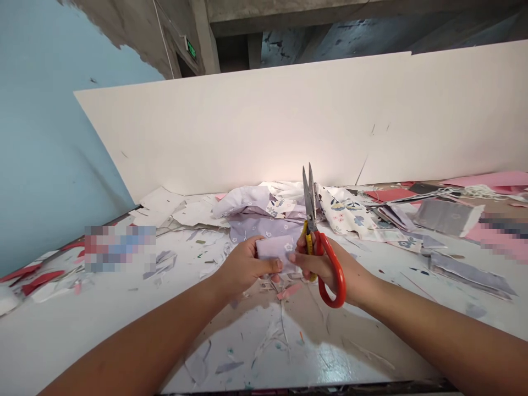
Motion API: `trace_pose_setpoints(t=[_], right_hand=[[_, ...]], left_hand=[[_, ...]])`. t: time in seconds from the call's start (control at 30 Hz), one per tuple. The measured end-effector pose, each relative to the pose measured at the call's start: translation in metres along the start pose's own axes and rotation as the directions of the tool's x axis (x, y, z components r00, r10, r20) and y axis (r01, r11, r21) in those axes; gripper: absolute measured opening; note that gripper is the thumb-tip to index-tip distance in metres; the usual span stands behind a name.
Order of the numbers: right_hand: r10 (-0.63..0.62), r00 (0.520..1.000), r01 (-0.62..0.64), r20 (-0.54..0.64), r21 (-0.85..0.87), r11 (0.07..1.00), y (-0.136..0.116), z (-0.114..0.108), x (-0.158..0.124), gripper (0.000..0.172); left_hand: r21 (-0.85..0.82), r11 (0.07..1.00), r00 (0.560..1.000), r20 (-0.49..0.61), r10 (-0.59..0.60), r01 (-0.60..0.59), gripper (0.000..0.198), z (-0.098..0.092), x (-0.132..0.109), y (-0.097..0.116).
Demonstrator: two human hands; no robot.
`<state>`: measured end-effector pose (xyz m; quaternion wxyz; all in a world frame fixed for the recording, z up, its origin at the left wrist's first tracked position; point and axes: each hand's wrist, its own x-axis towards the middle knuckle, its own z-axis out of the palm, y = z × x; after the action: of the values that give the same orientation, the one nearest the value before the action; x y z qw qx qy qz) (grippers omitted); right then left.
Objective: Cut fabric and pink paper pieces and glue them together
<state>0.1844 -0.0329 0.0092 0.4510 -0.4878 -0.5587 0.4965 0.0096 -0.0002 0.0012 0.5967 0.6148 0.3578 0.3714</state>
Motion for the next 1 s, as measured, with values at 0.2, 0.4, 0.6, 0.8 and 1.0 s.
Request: trace_pose_setpoints(t=[0.2,0.4,0.6,0.8,1.0], right_hand=[[-0.055,0.996,0.065,0.075,-0.143,0.988,-0.006,0.003,-0.008,0.04],[0.04,0.969,0.02,0.245,-0.237,0.971,-0.014,0.01,-0.022,0.047],[-0.008,0.984,0.059,0.179,-0.279,0.959,-0.003,0.014,-0.022,0.05],[-0.039,0.978,0.102,0.204,-0.309,0.945,-0.007,0.015,-0.024,0.05],[-0.031,0.972,0.109,0.235,-0.329,0.938,-0.01,0.015,-0.023,0.048]], left_hand=[[-0.055,0.984,0.97,-0.188,0.154,-0.167,0.034,-0.005,0.001,0.009],[-0.034,0.966,0.914,-0.334,0.232,-0.257,0.04,-0.006,-0.004,0.021],[-0.011,0.96,0.885,-0.39,0.254,-0.28,0.04,-0.006,-0.005,0.024],[-0.016,0.958,0.897,-0.357,0.261,-0.285,0.034,-0.009,-0.005,0.022],[-0.016,0.959,0.908,-0.325,0.263,-0.283,0.033,-0.009,-0.004,0.018]])
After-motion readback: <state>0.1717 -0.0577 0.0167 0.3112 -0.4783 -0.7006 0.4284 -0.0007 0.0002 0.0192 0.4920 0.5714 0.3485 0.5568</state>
